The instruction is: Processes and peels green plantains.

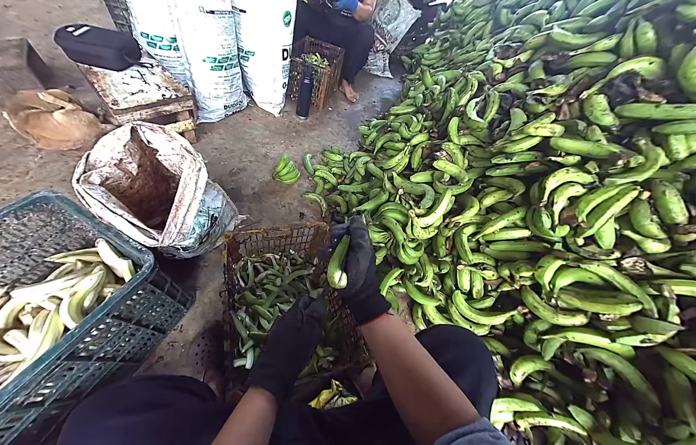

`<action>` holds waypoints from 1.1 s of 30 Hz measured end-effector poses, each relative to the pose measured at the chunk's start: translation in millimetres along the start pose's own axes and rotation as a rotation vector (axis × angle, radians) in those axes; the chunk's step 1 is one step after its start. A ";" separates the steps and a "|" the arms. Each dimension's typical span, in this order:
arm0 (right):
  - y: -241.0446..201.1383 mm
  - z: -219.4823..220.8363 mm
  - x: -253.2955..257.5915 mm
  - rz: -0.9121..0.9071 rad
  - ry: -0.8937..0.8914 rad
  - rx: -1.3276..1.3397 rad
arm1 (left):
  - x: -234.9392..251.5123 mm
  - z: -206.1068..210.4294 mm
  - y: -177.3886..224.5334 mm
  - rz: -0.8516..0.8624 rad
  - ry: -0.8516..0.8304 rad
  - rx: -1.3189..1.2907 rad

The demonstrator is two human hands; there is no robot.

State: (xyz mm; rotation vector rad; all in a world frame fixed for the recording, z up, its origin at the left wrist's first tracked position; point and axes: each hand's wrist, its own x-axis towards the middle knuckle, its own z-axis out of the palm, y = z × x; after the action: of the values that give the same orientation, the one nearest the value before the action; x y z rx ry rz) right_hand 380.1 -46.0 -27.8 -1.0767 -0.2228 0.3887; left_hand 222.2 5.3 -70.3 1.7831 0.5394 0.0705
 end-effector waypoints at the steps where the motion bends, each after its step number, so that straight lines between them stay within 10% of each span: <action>1: 1.1 -0.4 -1.2 0.071 0.021 0.037 | 1.4 -0.6 0.8 0.006 0.009 0.036; 10: 27.5 3.8 -29.3 0.439 -0.165 0.211 | 9.6 -26.5 10.6 -0.125 0.102 0.369; 18: -7.8 -1.1 -13.6 0.749 -0.911 -0.223 | 12.4 -102.8 45.6 0.029 0.182 0.938; 21: -9.8 26.2 -21.9 0.799 -1.027 -0.510 | 17.9 -157.1 39.2 -0.182 0.425 0.625; 26: 0.3 107.6 4.2 0.489 -0.780 -0.618 | 6.5 -206.4 29.7 0.015 0.760 -0.744; 33: -14.3 252.4 81.4 -0.141 -0.597 -0.694 | 10.4 -205.8 16.5 0.233 0.681 -0.723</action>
State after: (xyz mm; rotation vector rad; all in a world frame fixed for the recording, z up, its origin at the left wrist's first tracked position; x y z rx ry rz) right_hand 365.7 186.1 100.4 -1.5899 -1.0151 0.5161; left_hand 170.2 191.9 1.8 1.0663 0.6689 0.9411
